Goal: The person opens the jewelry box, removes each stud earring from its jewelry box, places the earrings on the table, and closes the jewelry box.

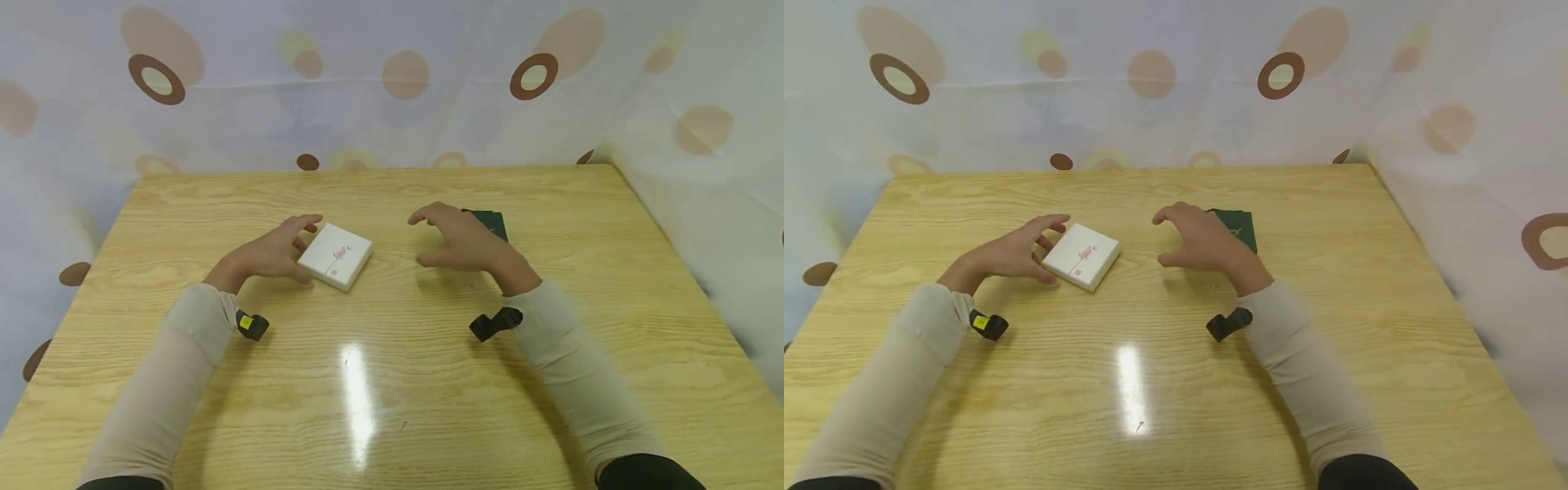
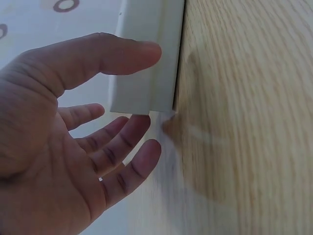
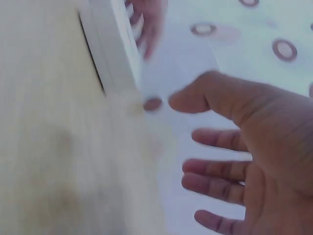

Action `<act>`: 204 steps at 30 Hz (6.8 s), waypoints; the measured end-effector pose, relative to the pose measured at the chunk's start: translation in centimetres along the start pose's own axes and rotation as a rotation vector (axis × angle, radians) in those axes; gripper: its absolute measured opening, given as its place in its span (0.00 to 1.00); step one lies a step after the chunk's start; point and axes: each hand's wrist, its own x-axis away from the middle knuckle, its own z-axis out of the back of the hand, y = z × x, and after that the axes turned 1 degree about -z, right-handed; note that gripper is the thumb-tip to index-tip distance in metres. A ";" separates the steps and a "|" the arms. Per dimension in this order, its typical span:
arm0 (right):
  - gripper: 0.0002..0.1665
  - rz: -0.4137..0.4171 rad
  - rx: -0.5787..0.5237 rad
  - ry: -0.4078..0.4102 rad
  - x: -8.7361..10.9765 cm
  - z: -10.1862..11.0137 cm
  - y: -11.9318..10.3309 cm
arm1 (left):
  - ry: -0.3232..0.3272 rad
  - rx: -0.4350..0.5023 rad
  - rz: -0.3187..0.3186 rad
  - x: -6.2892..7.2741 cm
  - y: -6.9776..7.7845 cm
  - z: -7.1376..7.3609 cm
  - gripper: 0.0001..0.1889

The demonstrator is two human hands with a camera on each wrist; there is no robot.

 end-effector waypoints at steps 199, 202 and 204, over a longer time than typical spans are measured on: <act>0.07 0.258 0.267 -0.077 1.0 -4.8 -4.1 | 0.129 0.093 0.022 0.1 5.4 -10.2 0.52; 0.07 0.264 0.275 -0.061 1.0 -4.8 -4.1 | 0.131 0.093 0.020 0.1 5.5 -10.2 0.52; 0.07 0.275 0.285 -0.046 1.0 -4.8 -4.1 | 0.135 0.096 0.020 0.0 5.5 -10.1 0.51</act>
